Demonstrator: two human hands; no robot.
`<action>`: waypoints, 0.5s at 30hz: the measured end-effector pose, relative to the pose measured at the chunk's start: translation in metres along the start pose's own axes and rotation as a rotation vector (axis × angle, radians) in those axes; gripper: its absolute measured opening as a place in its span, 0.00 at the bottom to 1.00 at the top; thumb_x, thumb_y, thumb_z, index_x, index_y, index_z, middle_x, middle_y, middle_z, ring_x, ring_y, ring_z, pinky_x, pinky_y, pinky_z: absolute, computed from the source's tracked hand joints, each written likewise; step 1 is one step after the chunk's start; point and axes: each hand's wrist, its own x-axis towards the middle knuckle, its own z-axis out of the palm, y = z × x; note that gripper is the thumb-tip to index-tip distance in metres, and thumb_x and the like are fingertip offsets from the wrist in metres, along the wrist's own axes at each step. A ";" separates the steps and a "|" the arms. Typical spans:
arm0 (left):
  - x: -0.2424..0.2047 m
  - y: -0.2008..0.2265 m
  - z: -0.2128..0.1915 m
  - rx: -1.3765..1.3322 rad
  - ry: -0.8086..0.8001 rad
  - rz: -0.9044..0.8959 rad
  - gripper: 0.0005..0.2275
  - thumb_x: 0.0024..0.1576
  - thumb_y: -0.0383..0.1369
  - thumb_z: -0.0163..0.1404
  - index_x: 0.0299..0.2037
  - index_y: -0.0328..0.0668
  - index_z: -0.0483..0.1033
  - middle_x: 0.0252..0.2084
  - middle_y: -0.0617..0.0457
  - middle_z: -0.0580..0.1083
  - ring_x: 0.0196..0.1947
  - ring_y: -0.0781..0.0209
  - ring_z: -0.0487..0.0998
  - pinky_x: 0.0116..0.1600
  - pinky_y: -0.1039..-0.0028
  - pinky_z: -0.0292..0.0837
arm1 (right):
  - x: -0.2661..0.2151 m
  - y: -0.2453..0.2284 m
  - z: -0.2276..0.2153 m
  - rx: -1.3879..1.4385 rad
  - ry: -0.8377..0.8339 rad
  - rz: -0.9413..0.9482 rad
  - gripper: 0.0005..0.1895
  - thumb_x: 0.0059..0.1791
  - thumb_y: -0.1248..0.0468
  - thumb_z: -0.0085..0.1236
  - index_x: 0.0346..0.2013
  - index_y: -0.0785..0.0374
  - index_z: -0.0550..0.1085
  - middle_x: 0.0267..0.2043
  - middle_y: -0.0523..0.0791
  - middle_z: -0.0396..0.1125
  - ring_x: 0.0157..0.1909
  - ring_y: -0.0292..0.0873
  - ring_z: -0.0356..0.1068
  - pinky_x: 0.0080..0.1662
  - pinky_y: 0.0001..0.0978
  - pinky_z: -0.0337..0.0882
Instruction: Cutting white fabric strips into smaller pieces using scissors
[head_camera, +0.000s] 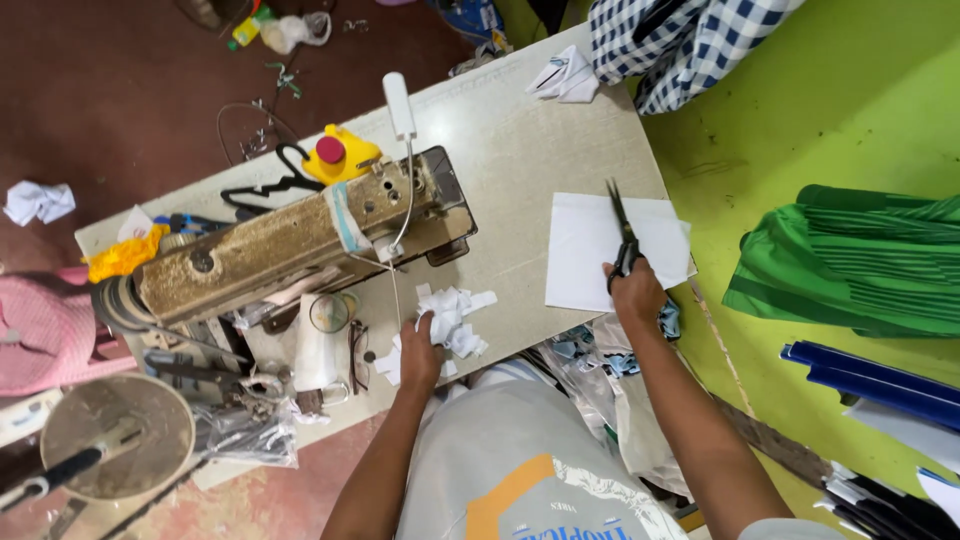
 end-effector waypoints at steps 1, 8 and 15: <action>0.001 0.001 0.000 0.010 -0.005 0.013 0.34 0.51 0.24 0.58 0.69 0.53 0.61 0.61 0.38 0.63 0.66 0.39 0.67 0.66 0.57 0.72 | 0.001 -0.008 0.004 0.007 0.004 0.015 0.29 0.50 0.40 0.63 0.47 0.63 0.75 0.40 0.51 0.75 0.46 0.56 0.78 0.49 0.53 0.75; -0.012 0.031 -0.038 -0.445 0.000 -0.109 0.30 0.47 0.24 0.55 0.64 0.58 0.71 0.59 0.40 0.70 0.66 0.35 0.69 0.68 0.48 0.64 | -0.003 -0.072 0.007 0.148 -0.118 -0.035 0.27 0.50 0.41 0.61 0.50 0.60 0.74 0.47 0.49 0.76 0.52 0.53 0.77 0.55 0.54 0.73; -0.040 0.063 -0.087 -0.654 -0.054 -0.123 0.30 0.42 0.21 0.52 0.60 0.49 0.75 0.54 0.37 0.76 0.58 0.41 0.75 0.62 0.50 0.68 | -0.072 -0.114 -0.020 0.320 -0.268 0.002 0.34 0.50 0.37 0.55 0.55 0.61 0.73 0.46 0.52 0.77 0.51 0.55 0.77 0.51 0.50 0.74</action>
